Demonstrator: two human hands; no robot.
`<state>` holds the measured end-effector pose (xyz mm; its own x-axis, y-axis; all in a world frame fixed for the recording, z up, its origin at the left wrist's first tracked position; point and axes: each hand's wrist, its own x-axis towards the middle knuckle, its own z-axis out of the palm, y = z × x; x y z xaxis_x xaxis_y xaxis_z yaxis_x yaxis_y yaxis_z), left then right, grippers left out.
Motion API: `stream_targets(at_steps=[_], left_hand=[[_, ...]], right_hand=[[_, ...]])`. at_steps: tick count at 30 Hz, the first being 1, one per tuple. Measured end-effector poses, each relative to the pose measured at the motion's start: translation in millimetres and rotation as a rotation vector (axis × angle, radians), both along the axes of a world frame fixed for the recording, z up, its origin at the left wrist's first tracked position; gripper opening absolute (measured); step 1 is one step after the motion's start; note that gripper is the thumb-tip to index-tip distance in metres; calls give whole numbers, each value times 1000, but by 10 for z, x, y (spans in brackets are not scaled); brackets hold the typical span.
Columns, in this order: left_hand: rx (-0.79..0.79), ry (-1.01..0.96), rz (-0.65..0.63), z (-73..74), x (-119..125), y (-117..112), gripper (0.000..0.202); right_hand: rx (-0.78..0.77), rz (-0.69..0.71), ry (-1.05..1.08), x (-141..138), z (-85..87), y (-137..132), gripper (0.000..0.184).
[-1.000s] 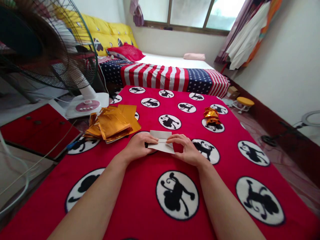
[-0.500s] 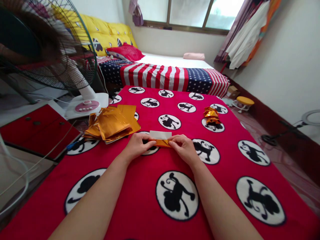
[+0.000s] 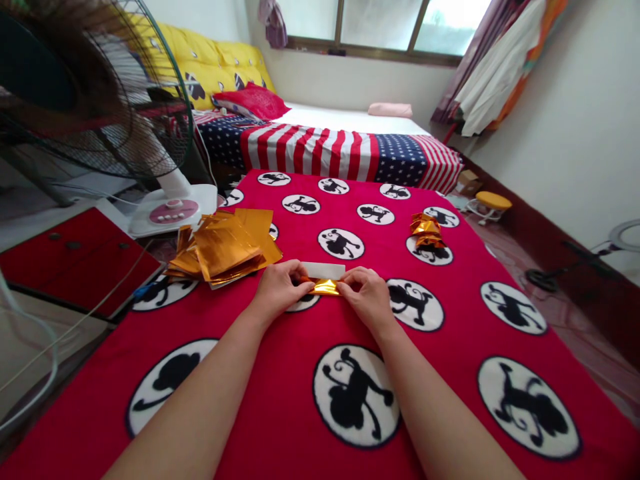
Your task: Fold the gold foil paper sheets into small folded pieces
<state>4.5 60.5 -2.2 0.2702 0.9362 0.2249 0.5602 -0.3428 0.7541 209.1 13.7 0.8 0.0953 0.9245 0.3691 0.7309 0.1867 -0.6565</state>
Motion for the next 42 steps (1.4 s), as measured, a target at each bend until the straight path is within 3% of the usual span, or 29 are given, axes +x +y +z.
stream_targets(at_steps=[11, 17, 21, 31, 42], left_hand=[[9, 66, 17, 17, -17, -7, 13], [-3, 37, 91, 69, -35, 3, 33], [17, 20, 118, 60, -45, 8, 41], [-80, -64, 73, 33, -66, 29, 61], [-49, 3, -4, 12, -83, -2, 47]], right_hand=[[-5, -29, -11, -17, -54, 13, 18], [-19, -113, -33, -21, -91, 20, 11], [-20, -190, -62, -44, -100, 20, 22], [-47, -125, -36, -35, -84, 10, 7], [-67, -101, 36, -43, -66, -54, 8]])
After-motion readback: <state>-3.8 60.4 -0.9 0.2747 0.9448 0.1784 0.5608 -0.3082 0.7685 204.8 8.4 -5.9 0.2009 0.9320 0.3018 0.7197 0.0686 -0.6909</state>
